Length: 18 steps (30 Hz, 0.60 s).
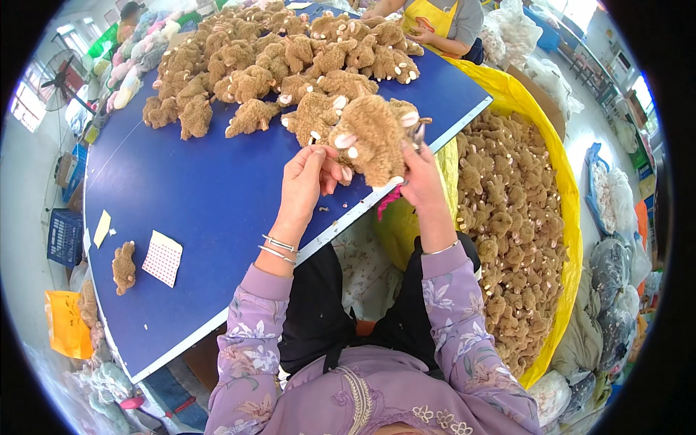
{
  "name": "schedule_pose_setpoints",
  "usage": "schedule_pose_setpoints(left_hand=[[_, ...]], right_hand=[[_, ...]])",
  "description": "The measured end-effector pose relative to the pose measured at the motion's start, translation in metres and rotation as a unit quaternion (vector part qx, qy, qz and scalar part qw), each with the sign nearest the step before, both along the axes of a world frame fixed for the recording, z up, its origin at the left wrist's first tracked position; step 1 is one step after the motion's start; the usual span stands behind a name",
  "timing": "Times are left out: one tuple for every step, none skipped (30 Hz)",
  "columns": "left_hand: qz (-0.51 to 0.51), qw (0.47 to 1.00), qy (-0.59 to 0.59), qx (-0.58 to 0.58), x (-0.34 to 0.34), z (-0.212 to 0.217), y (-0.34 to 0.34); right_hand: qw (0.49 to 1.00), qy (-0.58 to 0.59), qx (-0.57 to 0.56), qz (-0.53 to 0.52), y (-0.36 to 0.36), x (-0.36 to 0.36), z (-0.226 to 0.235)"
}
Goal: The person trims excess fabric from small brown stuffed animals using scissors. They pick up each toy, snip around the edges, and place the finished items on a blue table. The process is repeated for multiple toys.
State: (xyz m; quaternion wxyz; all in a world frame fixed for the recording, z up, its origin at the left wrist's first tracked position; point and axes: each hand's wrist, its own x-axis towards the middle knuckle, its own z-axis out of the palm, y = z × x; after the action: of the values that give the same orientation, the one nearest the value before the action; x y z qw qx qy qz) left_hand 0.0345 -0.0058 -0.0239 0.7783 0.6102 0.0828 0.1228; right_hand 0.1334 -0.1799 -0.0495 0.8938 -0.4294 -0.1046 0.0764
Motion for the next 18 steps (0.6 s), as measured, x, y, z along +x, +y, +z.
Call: schedule_pose_setpoints(left_hand=[[0.025,1.000,-0.011,0.000,0.000,0.000,0.001],[0.050,0.999,-0.023,-0.001,0.001,0.001,0.003],[0.073,0.997,-0.033,-0.002,0.003,-0.001,0.003],[0.087,0.995,-0.044,-0.016,0.002,-0.001,0.006],[0.096,0.993,-0.055,-0.031,0.002,-0.002,0.007],[0.103,0.992,-0.065,-0.044,0.003,-0.003,0.008],[0.108,0.991,-0.061,-0.040,0.003,-0.002,0.008],[0.112,0.991,-0.058,-0.037,0.002,-0.002,0.009],[0.109,0.992,-0.052,-0.035,0.004,-0.002,0.007],[0.109,0.993,-0.049,-0.015,0.004,-0.004,0.007],[0.105,0.993,-0.047,0.000,0.005,-0.004,0.006],[0.104,0.993,-0.045,0.016,0.006,-0.006,0.005],[0.103,0.993,-0.044,0.037,0.006,-0.008,0.005],[0.103,0.992,-0.043,0.058,0.007,-0.011,0.005],[0.103,0.991,-0.042,0.080,0.008,-0.014,0.006],[0.107,0.988,-0.046,0.104,0.009,-0.019,0.006],[0.110,0.984,-0.050,0.128,0.011,-0.024,0.006],[0.110,0.981,-0.054,0.151,0.012,-0.024,0.003]], right_hand=[[0.996,-0.031,-0.008,-0.080,0.000,0.013,-0.004],[0.995,-0.061,0.072,-0.034,-0.021,0.025,-0.003],[0.985,-0.085,0.149,0.017,-0.042,0.033,0.003],[0.969,-0.092,0.211,0.088,-0.054,0.029,0.028],[0.947,-0.093,0.263,0.157,-0.068,0.025,0.052],[0.965,-0.085,0.222,0.113,-0.070,0.018,0.066],[0.978,-0.077,0.180,0.068,-0.069,0.015,0.071],[0.995,-0.077,0.023,0.051,-0.059,0.016,0.063],[0.988,-0.073,-0.136,0.026,-0.048,0.017,0.052],[0.903,0.003,-0.430,0.004,-0.033,0.018,0.045],[0.880,-0.131,-0.454,-0.055,-0.024,0.016,0.025],[0.852,-0.170,-0.490,-0.072,-0.016,0.012,0.014],[0.839,-0.198,-0.501,-0.080,-0.007,0.008,0.007],[0.825,-0.226,-0.511,-0.089,-0.001,0.004,0.002],[0.822,-0.222,-0.521,-0.064,0.002,0.001,0.006],[0.818,-0.217,-0.531,-0.039,0.005,-0.001,0.011],[0.814,-0.213,-0.540,-0.014,0.007,-0.003,0.014],[0.820,-0.207,-0.533,-0.005,0.005,0.000,0.011]])
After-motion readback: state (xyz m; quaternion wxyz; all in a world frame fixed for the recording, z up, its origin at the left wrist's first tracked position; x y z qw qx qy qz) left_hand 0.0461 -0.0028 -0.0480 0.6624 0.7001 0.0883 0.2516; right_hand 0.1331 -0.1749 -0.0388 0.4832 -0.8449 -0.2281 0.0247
